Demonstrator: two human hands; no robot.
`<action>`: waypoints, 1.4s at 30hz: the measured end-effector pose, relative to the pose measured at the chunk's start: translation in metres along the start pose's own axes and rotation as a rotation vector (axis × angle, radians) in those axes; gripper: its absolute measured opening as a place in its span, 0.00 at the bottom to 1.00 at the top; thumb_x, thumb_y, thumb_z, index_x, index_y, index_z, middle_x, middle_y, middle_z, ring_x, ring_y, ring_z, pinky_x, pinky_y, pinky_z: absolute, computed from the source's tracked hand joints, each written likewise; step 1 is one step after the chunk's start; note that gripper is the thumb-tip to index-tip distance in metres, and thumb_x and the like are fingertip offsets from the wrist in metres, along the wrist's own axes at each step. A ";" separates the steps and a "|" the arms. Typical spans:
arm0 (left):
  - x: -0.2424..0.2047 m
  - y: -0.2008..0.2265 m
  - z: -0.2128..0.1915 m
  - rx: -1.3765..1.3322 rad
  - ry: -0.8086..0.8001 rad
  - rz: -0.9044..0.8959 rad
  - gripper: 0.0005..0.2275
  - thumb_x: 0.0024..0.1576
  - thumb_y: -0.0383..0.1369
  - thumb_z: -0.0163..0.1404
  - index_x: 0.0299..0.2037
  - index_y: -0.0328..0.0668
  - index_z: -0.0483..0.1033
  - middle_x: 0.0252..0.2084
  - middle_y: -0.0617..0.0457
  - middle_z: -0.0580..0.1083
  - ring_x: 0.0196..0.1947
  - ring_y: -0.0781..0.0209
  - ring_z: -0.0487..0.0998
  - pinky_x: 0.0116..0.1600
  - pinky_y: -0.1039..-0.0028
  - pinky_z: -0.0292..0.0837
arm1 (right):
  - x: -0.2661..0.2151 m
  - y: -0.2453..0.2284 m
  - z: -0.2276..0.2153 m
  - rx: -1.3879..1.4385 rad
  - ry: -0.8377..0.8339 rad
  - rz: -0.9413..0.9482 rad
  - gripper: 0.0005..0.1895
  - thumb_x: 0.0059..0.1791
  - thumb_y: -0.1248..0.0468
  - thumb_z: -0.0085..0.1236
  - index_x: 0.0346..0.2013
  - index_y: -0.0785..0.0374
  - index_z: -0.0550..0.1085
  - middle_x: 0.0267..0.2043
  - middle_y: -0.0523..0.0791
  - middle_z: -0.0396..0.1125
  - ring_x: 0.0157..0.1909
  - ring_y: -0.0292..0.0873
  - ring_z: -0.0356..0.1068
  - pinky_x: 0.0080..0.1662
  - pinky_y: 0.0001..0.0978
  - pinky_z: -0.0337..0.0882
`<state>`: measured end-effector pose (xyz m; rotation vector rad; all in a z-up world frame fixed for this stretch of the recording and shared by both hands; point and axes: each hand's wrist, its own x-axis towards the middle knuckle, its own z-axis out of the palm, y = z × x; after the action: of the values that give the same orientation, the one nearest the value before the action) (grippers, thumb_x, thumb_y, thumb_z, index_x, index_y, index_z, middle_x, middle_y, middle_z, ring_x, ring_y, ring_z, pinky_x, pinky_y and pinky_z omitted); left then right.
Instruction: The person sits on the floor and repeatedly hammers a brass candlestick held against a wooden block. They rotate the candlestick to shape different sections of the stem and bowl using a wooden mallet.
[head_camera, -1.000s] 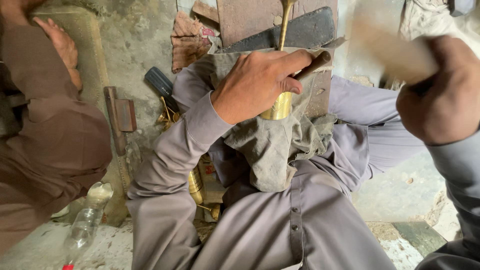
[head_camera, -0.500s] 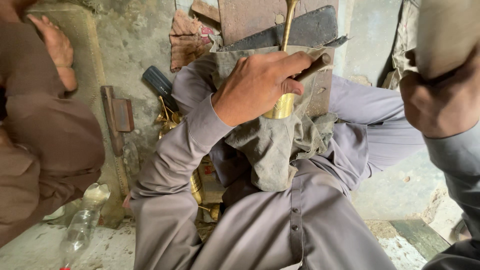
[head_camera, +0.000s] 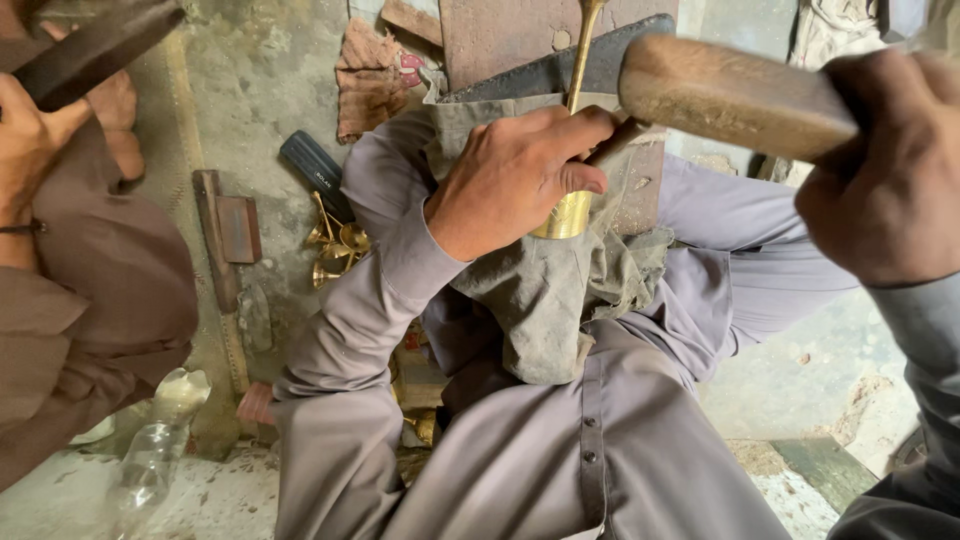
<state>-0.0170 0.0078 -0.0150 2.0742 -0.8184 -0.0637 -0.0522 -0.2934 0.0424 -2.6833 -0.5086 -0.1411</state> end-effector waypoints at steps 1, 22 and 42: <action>-0.001 0.000 0.001 -0.010 -0.012 -0.022 0.17 0.58 0.40 0.60 0.52 0.44 0.73 0.39 0.47 0.77 0.35 0.48 0.82 0.37 0.62 0.76 | 0.002 -0.002 -0.002 -0.008 -0.004 -0.005 0.21 0.49 0.85 0.53 0.56 0.77 0.65 0.45 0.60 0.67 0.45 0.56 0.73 0.47 0.41 0.75; -0.030 0.011 0.013 -0.067 0.235 -0.156 0.14 0.67 0.40 0.54 0.54 0.40 0.72 0.40 0.49 0.75 0.34 0.58 0.80 0.38 0.68 0.75 | 0.015 -0.039 -0.030 -0.068 -0.146 0.014 0.20 0.50 0.85 0.53 0.55 0.74 0.66 0.43 0.58 0.68 0.41 0.52 0.74 0.40 0.38 0.74; -0.073 0.007 0.049 0.200 0.506 -0.077 0.06 0.66 0.34 0.54 0.45 0.41 0.74 0.42 0.47 0.76 0.42 0.50 0.78 0.46 0.63 0.74 | 0.016 -0.064 -0.045 0.027 -0.093 -0.039 0.21 0.57 0.80 0.58 0.63 0.74 0.63 0.50 0.55 0.64 0.47 0.48 0.69 0.47 0.33 0.70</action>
<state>-0.0935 0.0121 -0.0577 2.1688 -0.4456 0.4994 -0.0616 -0.2521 0.1096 -2.6645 -0.5869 -0.0201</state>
